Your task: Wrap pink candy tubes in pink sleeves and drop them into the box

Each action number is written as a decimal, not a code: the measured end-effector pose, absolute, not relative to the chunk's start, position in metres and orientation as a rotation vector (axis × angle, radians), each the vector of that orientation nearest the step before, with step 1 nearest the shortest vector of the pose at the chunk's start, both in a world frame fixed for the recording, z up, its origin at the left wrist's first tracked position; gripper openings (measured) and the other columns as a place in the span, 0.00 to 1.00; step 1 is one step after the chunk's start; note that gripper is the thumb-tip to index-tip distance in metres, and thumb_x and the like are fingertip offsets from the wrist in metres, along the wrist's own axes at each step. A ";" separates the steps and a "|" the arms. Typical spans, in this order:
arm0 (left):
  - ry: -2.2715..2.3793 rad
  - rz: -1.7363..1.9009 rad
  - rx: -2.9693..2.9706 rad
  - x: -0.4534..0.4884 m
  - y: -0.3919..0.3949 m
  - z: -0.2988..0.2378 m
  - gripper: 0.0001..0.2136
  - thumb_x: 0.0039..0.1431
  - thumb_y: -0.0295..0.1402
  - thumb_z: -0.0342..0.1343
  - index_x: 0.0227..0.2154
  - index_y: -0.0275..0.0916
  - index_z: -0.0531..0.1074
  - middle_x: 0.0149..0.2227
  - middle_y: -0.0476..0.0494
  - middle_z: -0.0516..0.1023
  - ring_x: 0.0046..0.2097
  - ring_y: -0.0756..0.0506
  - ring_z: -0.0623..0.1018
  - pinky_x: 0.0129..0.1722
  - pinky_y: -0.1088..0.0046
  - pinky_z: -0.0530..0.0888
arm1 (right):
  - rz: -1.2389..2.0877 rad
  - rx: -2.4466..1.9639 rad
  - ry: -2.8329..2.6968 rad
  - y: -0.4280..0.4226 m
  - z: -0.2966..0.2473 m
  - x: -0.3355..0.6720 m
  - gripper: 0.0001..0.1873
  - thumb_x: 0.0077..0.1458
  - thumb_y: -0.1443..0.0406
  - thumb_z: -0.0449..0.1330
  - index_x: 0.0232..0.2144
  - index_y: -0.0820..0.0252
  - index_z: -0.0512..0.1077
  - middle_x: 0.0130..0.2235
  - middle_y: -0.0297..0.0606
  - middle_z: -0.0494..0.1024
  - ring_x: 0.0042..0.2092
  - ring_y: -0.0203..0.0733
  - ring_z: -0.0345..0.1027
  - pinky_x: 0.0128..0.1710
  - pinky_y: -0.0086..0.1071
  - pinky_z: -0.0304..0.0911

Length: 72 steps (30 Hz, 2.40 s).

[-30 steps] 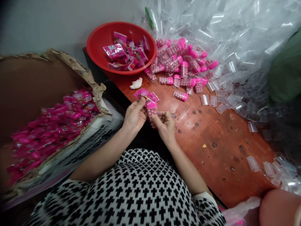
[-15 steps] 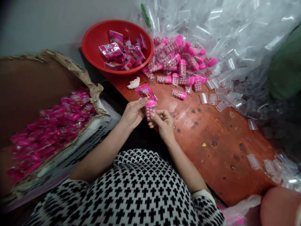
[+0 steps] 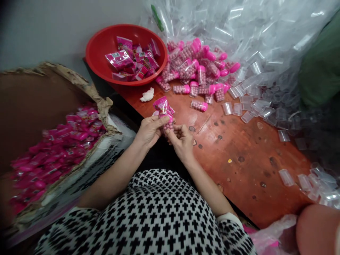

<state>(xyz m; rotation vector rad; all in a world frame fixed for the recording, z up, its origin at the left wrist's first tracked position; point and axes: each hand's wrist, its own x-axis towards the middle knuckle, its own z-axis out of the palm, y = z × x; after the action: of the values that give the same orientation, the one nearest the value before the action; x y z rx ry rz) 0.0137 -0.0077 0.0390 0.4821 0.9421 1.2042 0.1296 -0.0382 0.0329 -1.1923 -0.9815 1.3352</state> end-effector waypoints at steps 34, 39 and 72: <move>0.875 1.209 0.396 0.009 -0.016 0.039 0.16 0.41 0.39 0.69 0.28 0.31 0.76 0.28 0.42 0.80 0.27 0.50 0.77 0.28 0.74 0.75 | 1.229 -1.227 -1.205 -0.013 0.047 0.149 0.18 0.48 0.52 0.66 0.35 0.57 0.69 0.31 0.31 0.75 0.32 0.33 0.70 0.33 0.29 0.66; 0.853 1.231 0.345 0.015 -0.015 0.038 0.17 0.42 0.41 0.69 0.28 0.32 0.75 0.31 0.39 0.81 0.31 0.48 0.79 0.33 0.73 0.75 | 1.570 -1.158 -0.990 -0.042 0.038 0.135 0.19 0.44 0.57 0.69 0.35 0.56 0.68 0.27 0.28 0.77 0.27 0.33 0.72 0.30 0.28 0.70; 1.101 1.384 0.474 0.039 -0.026 0.032 0.17 0.39 0.42 0.70 0.24 0.35 0.71 0.22 0.51 0.73 0.22 0.55 0.69 0.22 0.78 0.65 | 1.394 -1.205 -0.805 -0.042 0.026 0.129 0.14 0.46 0.59 0.69 0.31 0.58 0.69 0.23 0.27 0.78 0.19 0.30 0.69 0.20 0.24 0.69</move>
<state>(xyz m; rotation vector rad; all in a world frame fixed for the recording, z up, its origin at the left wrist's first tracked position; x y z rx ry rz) 0.0386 -0.0256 0.0317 0.4736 1.1010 1.3835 0.1286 -0.0422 0.0264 -1.2046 -0.8053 1.3943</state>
